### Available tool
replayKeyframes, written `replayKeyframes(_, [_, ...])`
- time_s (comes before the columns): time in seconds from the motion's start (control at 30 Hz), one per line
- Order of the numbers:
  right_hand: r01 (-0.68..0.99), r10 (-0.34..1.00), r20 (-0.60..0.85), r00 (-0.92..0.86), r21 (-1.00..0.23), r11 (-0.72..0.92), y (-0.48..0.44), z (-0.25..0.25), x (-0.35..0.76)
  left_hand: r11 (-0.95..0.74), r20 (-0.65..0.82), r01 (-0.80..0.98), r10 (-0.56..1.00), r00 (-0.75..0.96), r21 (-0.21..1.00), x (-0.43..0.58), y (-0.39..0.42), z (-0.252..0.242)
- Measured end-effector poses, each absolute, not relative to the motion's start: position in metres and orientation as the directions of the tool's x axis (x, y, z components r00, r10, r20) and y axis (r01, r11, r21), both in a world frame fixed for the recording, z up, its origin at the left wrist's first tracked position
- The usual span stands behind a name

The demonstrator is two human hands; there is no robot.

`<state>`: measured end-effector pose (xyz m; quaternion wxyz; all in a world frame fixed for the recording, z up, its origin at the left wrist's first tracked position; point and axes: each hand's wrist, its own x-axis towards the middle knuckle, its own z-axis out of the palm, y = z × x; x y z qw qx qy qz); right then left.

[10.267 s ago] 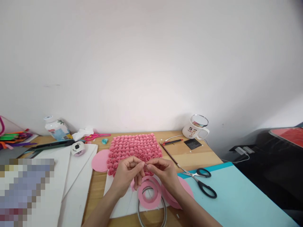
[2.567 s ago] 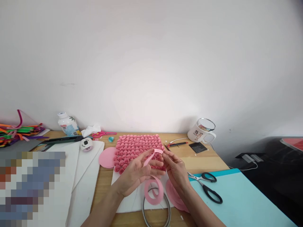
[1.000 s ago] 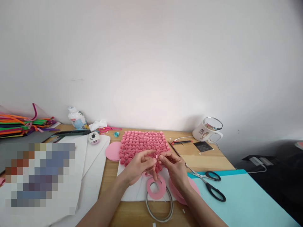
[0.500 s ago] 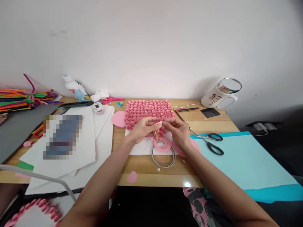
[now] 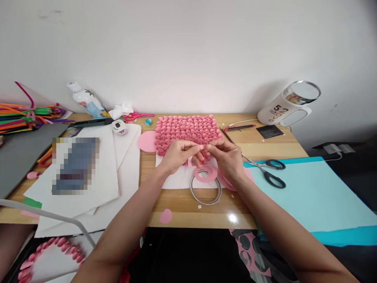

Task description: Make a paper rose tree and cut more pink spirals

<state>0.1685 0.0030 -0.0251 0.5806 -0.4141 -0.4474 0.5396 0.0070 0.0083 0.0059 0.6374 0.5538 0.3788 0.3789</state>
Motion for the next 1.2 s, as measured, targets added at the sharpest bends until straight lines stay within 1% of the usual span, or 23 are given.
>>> replayKeyframes(0.2, [-0.287, 0.998, 0.027, -0.055, -0.958, 0.010, 0.008, -0.028, 0.173, 0.109, -0.067, -0.092, 0.925, 0.373, 0.990, 0.005, 0.011, 0.003])
replayKeyframes(0.37, [-0.304, 1.000, -0.006, -0.018, -0.953, -0.011, 0.010, -0.028, 0.175, 0.086, -0.060, -0.050, 0.923, 0.380, 0.995, 0.003, 0.012, 0.002])
replayKeyframes(0.6, [-0.225, 0.998, 0.032, -0.049, -0.974, 0.021, 0.006, -0.018, 0.173, 0.040, -0.029, -0.019, 0.916, 0.401, 0.999, 0.006, 0.010, 0.004])
replayKeyframes(0.77, [-0.250, 1.000, 0.014, -0.016, -0.968, 0.009, 0.007, -0.021, 0.174, 0.062, -0.035, -0.056, 0.918, 0.394, 0.997, 0.005, 0.011, 0.004])
replayKeyframes(0.9, [-0.261, 0.998, -0.031, -0.054, -0.964, -0.044, 0.010, -0.025, 0.176, 0.085, -0.036, -0.111, 0.922, 0.387, 0.990, 0.003, 0.012, 0.003])
replayKeyframes(1.03, [-0.267, 0.999, -0.026, -0.031, -0.963, -0.033, 0.012, -0.025, 0.178, 0.110, -0.039, -0.154, 0.914, 0.403, 0.982, 0.001, 0.013, 0.002])
replayKeyframes(1.2, [-0.284, 0.999, -0.004, -0.039, -0.959, -0.015, 0.012, -0.020, 0.178, 0.107, -0.049, -0.123, 0.913, 0.404, 0.987, 0.002, 0.011, 0.006])
